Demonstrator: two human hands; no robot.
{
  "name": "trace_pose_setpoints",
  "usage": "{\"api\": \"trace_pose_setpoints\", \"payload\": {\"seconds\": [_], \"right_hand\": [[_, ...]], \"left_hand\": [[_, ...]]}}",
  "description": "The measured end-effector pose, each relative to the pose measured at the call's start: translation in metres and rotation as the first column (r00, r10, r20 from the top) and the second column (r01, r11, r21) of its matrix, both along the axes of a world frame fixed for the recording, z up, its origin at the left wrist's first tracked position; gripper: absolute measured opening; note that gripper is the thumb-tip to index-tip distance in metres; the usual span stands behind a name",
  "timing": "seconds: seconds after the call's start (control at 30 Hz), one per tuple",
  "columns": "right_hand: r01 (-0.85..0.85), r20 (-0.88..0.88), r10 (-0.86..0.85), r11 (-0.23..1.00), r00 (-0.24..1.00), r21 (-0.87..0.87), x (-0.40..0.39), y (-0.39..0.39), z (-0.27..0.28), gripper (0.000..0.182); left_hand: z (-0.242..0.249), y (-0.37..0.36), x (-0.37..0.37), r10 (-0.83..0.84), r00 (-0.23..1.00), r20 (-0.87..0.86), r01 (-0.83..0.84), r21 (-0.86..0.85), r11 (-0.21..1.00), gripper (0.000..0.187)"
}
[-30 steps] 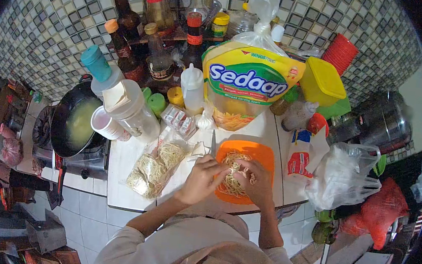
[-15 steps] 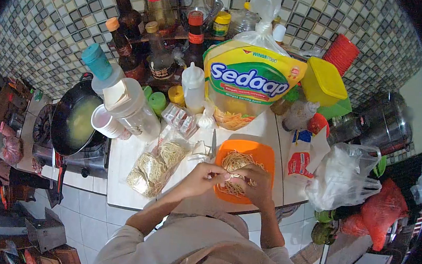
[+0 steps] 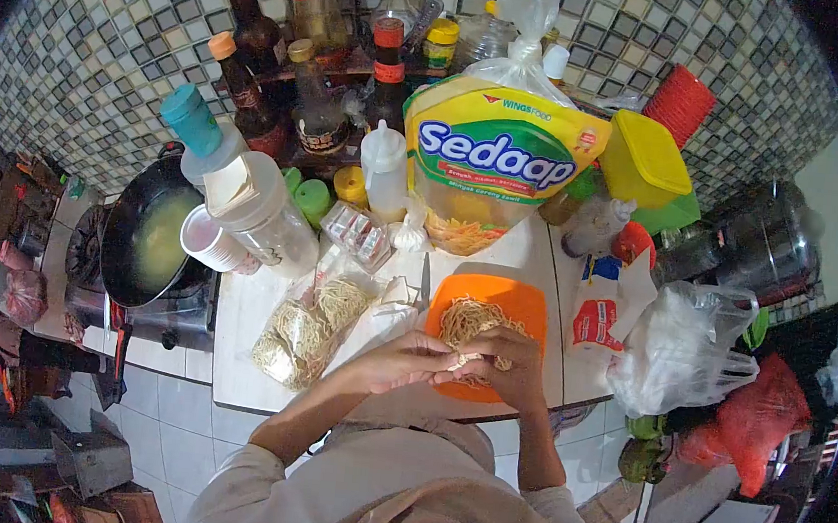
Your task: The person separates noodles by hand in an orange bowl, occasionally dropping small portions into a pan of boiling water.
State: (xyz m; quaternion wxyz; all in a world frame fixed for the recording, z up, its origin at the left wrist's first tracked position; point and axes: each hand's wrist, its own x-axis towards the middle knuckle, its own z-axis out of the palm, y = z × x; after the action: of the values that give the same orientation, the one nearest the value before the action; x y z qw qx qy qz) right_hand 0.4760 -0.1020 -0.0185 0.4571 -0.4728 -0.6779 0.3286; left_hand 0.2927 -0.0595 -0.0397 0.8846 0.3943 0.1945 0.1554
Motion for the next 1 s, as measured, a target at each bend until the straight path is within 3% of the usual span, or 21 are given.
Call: {"api": "trace_pose_setpoints", "payload": {"seconds": [0.1,0.2,0.27,0.3,0.37,0.4,0.57,0.63,0.67,0.83,0.9,1.0], "right_hand": [[-0.024,-0.018,0.022,0.997,1.0,-0.076,0.003,-0.002,-0.001,0.02],[0.05,0.054,-0.046,0.997,0.998,-0.067,-0.001,-0.006,-0.001,0.019],[0.098,0.094,-0.089,0.991,0.992,-0.092,-0.007,-0.008,0.002,0.019],[0.15,0.131,-0.135,0.983,0.982,-0.111,-0.008,-0.007,0.003,0.02],[0.19,0.19,-0.168,0.976,0.967,-0.109,-0.009,-0.008,0.002,0.02],[0.246,0.24,-0.215,0.963,0.947,-0.109,-0.011,-0.008,-0.001,0.019],[0.167,0.339,-0.184,0.983,0.923,0.08,-0.017,-0.009,-0.014,0.013],[0.008,0.335,-0.016,1.0,0.942,0.027,-0.032,-0.009,0.0,0.011],[-0.006,0.375,-0.013,0.999,0.927,0.05,-0.037,-0.01,-0.007,0.012],[-0.078,0.316,0.022,0.983,0.948,0.165,-0.083,-0.009,0.017,0.012],[-0.063,0.132,0.055,0.996,0.99,0.057,-0.099,-0.008,0.005,0.022],[-0.092,0.231,0.074,0.993,0.97,0.07,-0.116,-0.005,0.016,0.028]], "left_hand": [[0.006,-0.003,0.002,0.006,1.0,0.011,-0.005,-0.058,0.998,0.029],[-0.001,-0.006,0.003,0.075,0.996,-0.056,-0.071,0.063,0.995,0.03],[0.003,-0.008,0.003,0.225,0.952,-0.207,-0.119,0.428,0.896,0.032],[0.006,-0.01,0.004,0.239,0.95,-0.2,-0.134,0.43,0.893,0.032],[0.012,-0.016,0.005,0.456,0.857,-0.241,-0.188,0.677,0.712,0.03],[0.015,-0.016,0.003,0.392,0.901,-0.185,-0.219,0.584,0.781,0.027],[0.004,-0.019,-0.015,0.327,0.929,-0.173,-0.203,0.5,0.842,0.024],[0.01,-0.021,-0.03,0.268,0.95,-0.163,-0.183,0.405,0.896,0.023],[0.005,-0.022,-0.037,0.275,0.951,-0.142,-0.199,0.4,0.895,0.022],[0.015,-0.034,-0.078,0.402,0.911,-0.096,-0.346,0.357,0.868,0.019],[0.021,-0.036,-0.098,0.471,0.878,-0.088,-0.405,0.39,0.827,0.017],[0.04,-0.034,-0.133,0.604,0.78,-0.166,-0.44,0.542,0.716,0.015]]}}
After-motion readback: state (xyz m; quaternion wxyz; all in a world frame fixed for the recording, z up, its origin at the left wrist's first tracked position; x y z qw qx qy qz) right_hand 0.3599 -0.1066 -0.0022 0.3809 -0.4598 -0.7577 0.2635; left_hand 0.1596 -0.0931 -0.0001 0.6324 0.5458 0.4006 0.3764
